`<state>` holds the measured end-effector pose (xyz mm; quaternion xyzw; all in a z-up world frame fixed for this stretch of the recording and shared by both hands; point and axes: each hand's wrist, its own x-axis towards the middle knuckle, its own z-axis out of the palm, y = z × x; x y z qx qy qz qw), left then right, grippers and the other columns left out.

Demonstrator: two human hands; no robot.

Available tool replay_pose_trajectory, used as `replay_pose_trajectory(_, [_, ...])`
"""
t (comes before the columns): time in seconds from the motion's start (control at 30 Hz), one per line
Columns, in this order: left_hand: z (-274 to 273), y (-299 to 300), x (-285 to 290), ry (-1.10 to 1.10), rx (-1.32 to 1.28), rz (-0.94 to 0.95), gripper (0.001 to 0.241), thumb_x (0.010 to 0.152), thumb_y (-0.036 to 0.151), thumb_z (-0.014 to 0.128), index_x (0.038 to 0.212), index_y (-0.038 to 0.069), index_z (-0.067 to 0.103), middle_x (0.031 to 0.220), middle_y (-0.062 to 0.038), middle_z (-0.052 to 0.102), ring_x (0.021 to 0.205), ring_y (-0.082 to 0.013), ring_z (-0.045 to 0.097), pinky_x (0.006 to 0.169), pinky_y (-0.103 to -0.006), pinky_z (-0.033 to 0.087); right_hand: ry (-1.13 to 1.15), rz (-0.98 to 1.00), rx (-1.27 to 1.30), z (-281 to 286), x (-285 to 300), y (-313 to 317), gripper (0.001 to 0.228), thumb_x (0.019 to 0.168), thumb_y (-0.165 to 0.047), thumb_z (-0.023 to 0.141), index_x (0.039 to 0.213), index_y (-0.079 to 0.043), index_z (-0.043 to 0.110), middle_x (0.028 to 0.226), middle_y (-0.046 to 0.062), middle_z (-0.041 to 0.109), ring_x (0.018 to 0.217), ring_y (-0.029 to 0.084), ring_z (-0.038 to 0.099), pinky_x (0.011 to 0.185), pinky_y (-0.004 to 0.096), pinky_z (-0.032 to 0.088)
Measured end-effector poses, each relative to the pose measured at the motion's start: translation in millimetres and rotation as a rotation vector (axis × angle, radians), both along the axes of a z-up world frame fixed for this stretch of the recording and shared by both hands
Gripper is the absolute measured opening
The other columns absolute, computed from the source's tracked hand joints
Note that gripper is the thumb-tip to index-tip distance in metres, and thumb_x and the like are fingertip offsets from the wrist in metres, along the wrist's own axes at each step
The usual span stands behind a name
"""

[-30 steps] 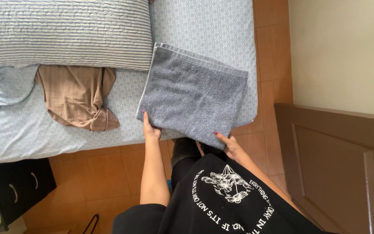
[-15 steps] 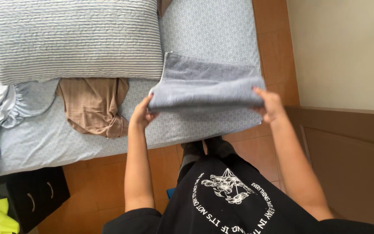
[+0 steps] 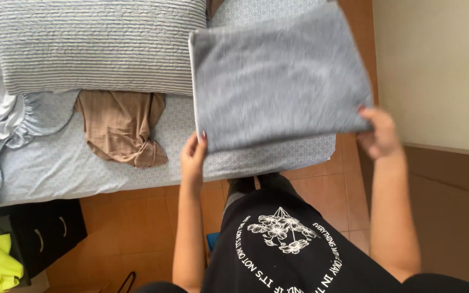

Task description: Folding towels on a bed and storing them in a wooden cabinet.

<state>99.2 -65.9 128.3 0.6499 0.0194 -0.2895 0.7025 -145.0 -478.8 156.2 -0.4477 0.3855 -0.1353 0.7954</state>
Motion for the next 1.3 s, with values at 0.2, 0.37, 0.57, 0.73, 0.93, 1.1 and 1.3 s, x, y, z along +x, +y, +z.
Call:
replay_pose_trajectory(0.2, [-239, 72, -111, 0.410, 0.139, 0.136, 0.040, 0.097, 0.027, 0.072, 0.130, 0.005, 0.066, 0.090, 0.001, 0.064, 0.067, -0.0062, 0.047, 0.059, -0.0235, 0.037, 0.273, -0.066, 0.349, -230, -117, 55, 0.029, 0.090, -0.018, 0.064, 0.116, -0.005, 0.065, 0.114, 0.006, 0.069, 0.107, 0.021, 0.060, 0.089, 0.038, 0.048])
replay_pose_trajectory(0.37, [-301, 84, -124, 0.509, 0.117, 0.291, 0.036, 0.100, 0.025, 0.069, 0.130, 0.006, 0.059, 0.087, 0.001, 0.060, 0.067, -0.0066, 0.048, 0.058, -0.0227, 0.041, 0.241, -0.212, 0.507, -237, -117, 67, 0.031, 0.089, -0.016, 0.063, 0.118, -0.004, 0.062, 0.120, 0.007, 0.068, 0.113, 0.023, 0.060, 0.096, 0.040, 0.052])
replay_pose_trajectory(0.57, [-194, 18, -96, -0.265, 0.701, 0.052, 0.039, 0.098, 0.015, 0.065, 0.133, 0.001, 0.054, 0.109, -0.012, 0.063, 0.095, -0.0244, 0.064, 0.087, -0.0399, 0.053, 0.536, -0.151, -0.105, -214, -55, 62, 0.046, 0.092, -0.015, 0.062, 0.137, -0.012, 0.057, 0.125, 0.008, 0.062, 0.098, 0.023, 0.052, 0.085, 0.044, 0.035])
replay_pose_trajectory(0.73, [-134, -98, -62, -0.919, 0.835, -0.335, 0.055, 0.103, 0.016, 0.058, 0.154, 0.005, 0.041, 0.166, -0.012, 0.035, 0.159, -0.0348, 0.024, 0.130, -0.0531, 0.020, 0.340, 0.223, -1.307, -146, 68, 98, 0.050, 0.105, -0.016, 0.058, 0.152, -0.006, 0.047, 0.163, 0.017, 0.041, 0.157, 0.038, 0.031, 0.130, 0.052, 0.025])
replay_pose_trajectory(0.93, [-155, -170, -18, -1.091, 0.919, -0.708, 0.066, 0.107, 0.033, 0.051, 0.167, 0.017, 0.027, 0.174, -0.005, 0.022, 0.162, -0.0265, 0.011, 0.131, -0.0518, 0.005, 0.396, 0.841, -1.590, -193, 123, 65, 0.065, 0.111, -0.039, 0.052, 0.169, -0.020, 0.030, 0.179, 0.007, 0.010, 0.165, 0.030, 0.003, 0.134, 0.053, 0.006])
replay_pose_trajectory(1.1, [-135, -124, 46, -0.634, 1.176, -0.646, 0.069, 0.106, 0.056, 0.040, 0.165, 0.028, 0.017, 0.174, -0.007, 0.011, 0.158, -0.0331, -0.001, 0.125, -0.0576, -0.004, 0.778, 0.676, -1.526, -205, 77, -32, 0.075, 0.113, -0.058, 0.043, 0.173, -0.021, 0.015, 0.176, 0.010, -0.006, 0.161, 0.036, -0.008, 0.128, 0.065, -0.002])
replay_pose_trajectory(1.3, [-203, -7, 34, -0.663, 1.138, -0.042, 0.067, 0.112, 0.038, 0.043, 0.160, -0.003, 0.024, 0.167, -0.027, 0.021, 0.154, -0.0459, 0.012, 0.123, -0.0581, 0.008, 0.850, 0.214, -1.275, -236, -18, -46, 0.055, 0.118, -0.040, 0.046, 0.161, -0.007, 0.036, 0.168, 0.025, 0.019, 0.155, 0.043, 0.017, 0.125, 0.062, 0.017])
